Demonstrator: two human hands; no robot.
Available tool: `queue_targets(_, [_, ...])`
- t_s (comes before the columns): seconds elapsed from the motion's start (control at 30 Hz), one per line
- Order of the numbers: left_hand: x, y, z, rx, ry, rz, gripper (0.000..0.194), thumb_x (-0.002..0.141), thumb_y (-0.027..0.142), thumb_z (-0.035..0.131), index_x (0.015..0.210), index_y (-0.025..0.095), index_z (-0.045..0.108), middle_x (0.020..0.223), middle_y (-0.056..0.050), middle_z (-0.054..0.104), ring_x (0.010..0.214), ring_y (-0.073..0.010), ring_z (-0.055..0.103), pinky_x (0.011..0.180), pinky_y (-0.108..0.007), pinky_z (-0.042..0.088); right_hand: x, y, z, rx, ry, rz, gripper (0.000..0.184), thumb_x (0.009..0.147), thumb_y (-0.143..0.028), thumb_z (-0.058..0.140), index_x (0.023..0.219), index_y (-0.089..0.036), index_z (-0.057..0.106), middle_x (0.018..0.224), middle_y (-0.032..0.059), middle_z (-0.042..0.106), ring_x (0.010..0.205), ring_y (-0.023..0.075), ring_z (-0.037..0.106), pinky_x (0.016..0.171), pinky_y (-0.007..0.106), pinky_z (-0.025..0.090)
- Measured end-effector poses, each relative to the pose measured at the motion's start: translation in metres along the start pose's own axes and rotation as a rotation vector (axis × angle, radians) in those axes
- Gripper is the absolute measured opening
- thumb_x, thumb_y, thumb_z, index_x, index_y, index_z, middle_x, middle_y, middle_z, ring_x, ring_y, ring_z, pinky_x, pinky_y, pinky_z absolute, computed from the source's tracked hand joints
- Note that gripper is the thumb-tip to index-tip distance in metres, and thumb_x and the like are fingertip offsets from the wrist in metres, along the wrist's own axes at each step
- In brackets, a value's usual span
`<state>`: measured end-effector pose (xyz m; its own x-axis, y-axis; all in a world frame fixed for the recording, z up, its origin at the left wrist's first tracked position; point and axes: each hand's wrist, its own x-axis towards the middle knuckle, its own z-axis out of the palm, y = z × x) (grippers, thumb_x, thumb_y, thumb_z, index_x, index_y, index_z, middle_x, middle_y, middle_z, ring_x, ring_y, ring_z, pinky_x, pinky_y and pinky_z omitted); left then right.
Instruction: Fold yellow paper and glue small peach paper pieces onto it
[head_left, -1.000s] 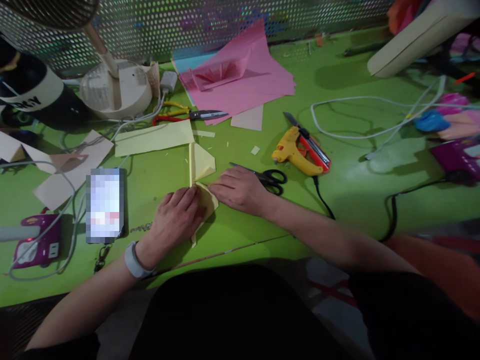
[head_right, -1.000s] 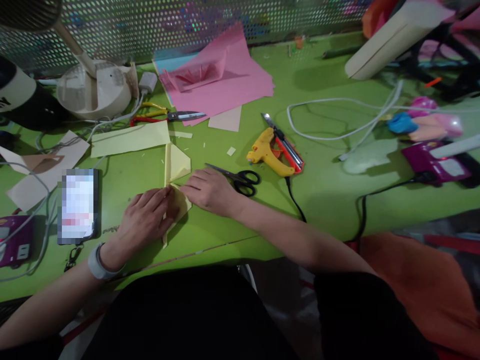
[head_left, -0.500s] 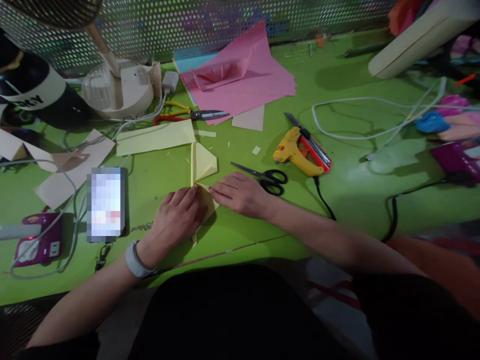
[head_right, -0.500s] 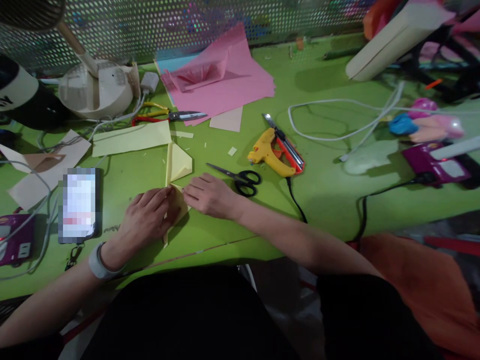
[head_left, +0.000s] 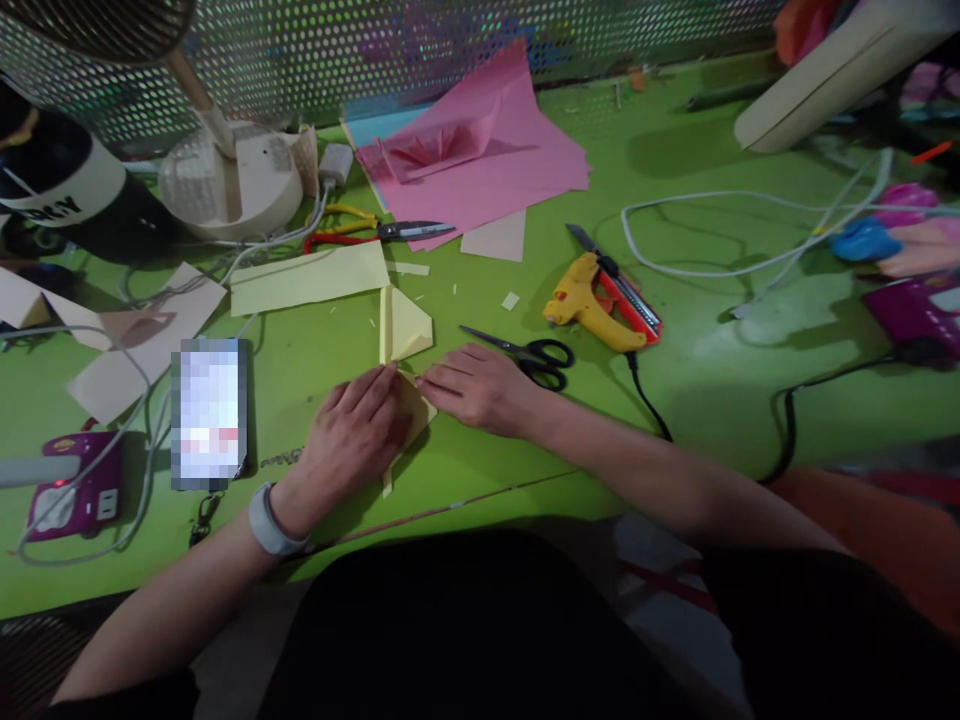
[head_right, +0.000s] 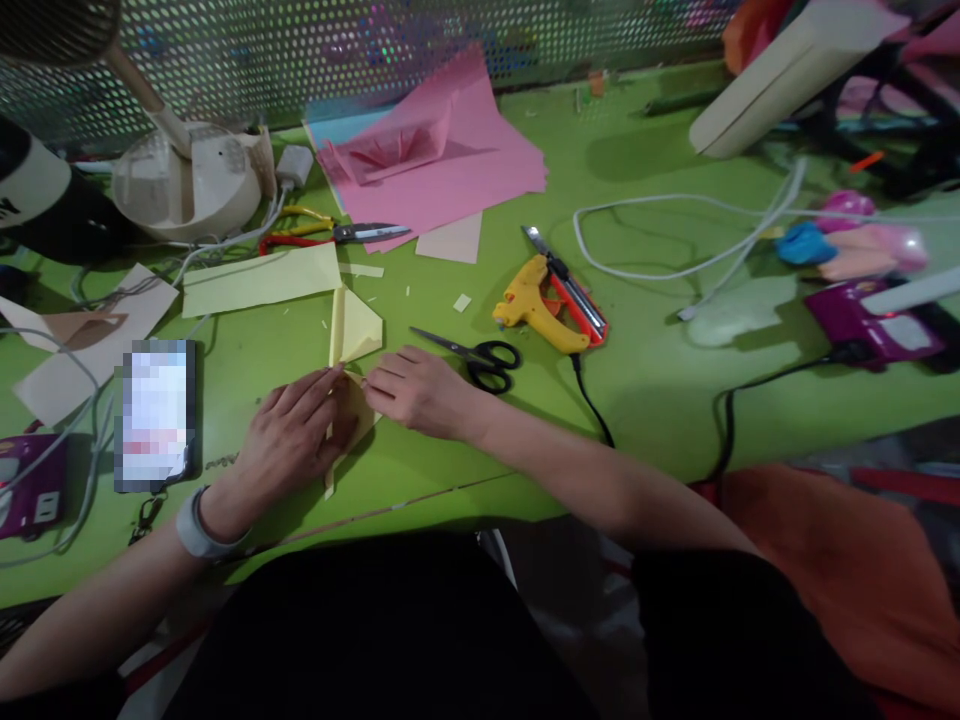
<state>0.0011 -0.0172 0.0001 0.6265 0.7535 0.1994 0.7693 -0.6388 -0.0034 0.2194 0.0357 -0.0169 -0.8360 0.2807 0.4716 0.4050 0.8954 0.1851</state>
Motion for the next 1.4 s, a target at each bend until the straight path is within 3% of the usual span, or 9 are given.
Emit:
queue_targets(0.27, [0.002,-0.002,0.005,-0.036,-0.017,-0.041,0.050,0.096,0.034,0.048,0.141,0.012,0.045,0.141,-0.015,0.054,0.125,-0.0305,0.051,0.097,-0.044,0.042,0.000,0.000,0.000,0.005,-0.026,0.006,0.025,0.094,-0.006,0.047,0.091,-0.012,0.071,0.088,0.0075,0.071,0.082,0.0169,0.056,0.067,0.031,0.041])
queue_targets(0.5, [0.001,-0.004,0.010,-0.013,-0.046,-0.056,0.053,0.097,0.050,0.043,0.132,0.011,0.055,0.146,-0.016,0.047,0.129,-0.0322,0.044,0.105,-0.046,0.035,-0.002,0.001,0.001,0.021,0.002,0.023,0.022,0.093,-0.006,0.049,0.093,-0.011,0.071,0.086,0.0071,0.071,0.081,0.0173,0.056,0.066,0.031,0.041])
queue_targets(0.8, [0.002,-0.004,0.011,0.030,-0.030,-0.030,0.056,0.096,0.055,0.042,0.130,0.012,0.055,0.144,-0.017,0.049,0.129,-0.0315,0.044,0.107,-0.045,0.034,-0.007,-0.004,-0.003,0.121,-0.088,0.066,0.025,0.093,-0.018,0.049,0.105,-0.008,0.069,0.095,0.0112,0.071,0.085,0.0204,0.057,0.071,0.036,0.045])
queue_targets(1.17, [0.005,-0.004,0.008,0.038,-0.017,-0.022,0.058,0.094,0.054,0.047,0.134,0.012,0.052,0.142,-0.018,0.051,0.130,-0.0328,0.045,0.106,-0.046,0.036,-0.019,-0.021,-0.004,0.176,-0.129,0.208,0.039,0.092,-0.025,0.049,0.121,-0.003,0.063,0.121,0.0204,0.065,0.116,0.0294,0.052,0.090,0.045,0.044])
queue_targets(1.4, [0.006,-0.004,0.007,0.027,-0.025,-0.039,0.060,0.092,0.058,0.049,0.134,0.015,0.053,0.142,-0.017,0.051,0.129,-0.0332,0.047,0.105,-0.046,0.037,-0.009,-0.022,-0.007,0.218,-0.205,0.273,0.050,0.091,-0.034,0.047,0.126,-0.002,0.060,0.128,0.0225,0.062,0.122,0.0324,0.050,0.102,0.051,0.040])
